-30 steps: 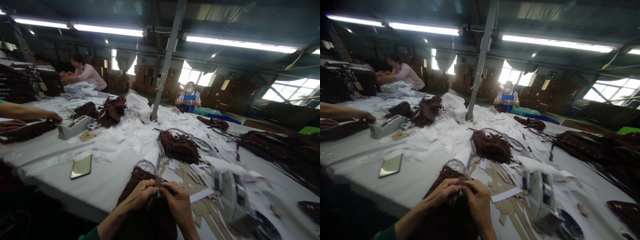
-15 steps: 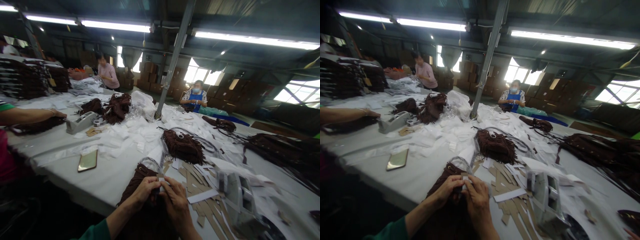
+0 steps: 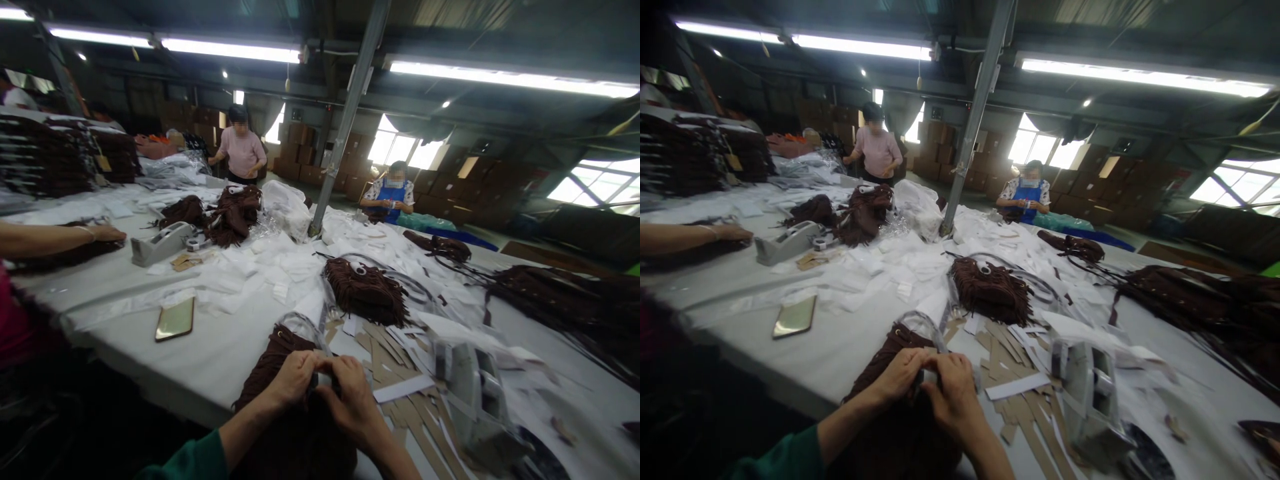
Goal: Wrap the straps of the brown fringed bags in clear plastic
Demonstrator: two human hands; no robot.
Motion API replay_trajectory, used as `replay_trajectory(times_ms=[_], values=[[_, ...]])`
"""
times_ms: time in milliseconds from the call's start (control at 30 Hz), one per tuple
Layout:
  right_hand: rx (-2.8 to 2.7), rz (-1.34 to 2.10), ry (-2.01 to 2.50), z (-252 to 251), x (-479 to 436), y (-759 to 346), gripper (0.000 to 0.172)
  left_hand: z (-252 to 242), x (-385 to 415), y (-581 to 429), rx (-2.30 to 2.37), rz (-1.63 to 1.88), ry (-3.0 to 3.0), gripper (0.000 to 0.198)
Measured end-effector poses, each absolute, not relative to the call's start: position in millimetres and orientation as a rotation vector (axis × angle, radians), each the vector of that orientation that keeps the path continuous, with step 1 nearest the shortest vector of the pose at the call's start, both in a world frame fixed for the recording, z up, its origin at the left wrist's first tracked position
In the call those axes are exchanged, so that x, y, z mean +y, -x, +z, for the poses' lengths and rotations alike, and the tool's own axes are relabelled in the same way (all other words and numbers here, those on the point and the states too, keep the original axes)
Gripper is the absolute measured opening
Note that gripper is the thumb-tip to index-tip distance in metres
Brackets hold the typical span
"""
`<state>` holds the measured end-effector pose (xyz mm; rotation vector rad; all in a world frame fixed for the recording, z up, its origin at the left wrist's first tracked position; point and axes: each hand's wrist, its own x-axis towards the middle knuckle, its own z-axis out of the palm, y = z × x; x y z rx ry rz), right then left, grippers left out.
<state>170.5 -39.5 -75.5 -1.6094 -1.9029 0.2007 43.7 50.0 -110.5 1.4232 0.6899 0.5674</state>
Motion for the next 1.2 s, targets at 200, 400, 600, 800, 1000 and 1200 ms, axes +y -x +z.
replay_trajectory(times_ms=[200,400,600,800,1000,1200], values=[[-1.935,0.160,1.664,-71.0,-34.9,-168.7,0.020,-115.1,52.1,-44.5,0.793,0.610,-1.459,0.039],[-1.879,-0.115,1.650,-89.7,-44.7,-175.3,0.021,-85.9,53.1,-26.2,0.494,0.460,-1.563,0.018],[-1.661,0.206,1.611,-86.8,-47.1,-180.6,0.032,-79.8,53.8,-22.7,0.482,0.410,-1.572,0.023],[-1.542,0.534,1.615,-59.9,-37.9,-183.7,0.036,-77.7,49.1,-24.4,0.446,0.485,-1.671,0.027],[-1.698,0.205,1.610,-64.6,-34.6,-173.7,0.014,-83.4,49.5,-22.9,0.491,0.521,-1.893,0.019],[-1.803,-0.024,1.428,-70.2,-37.4,-179.7,0.019,-89.3,54.1,-26.9,0.586,0.497,-1.760,0.015]])
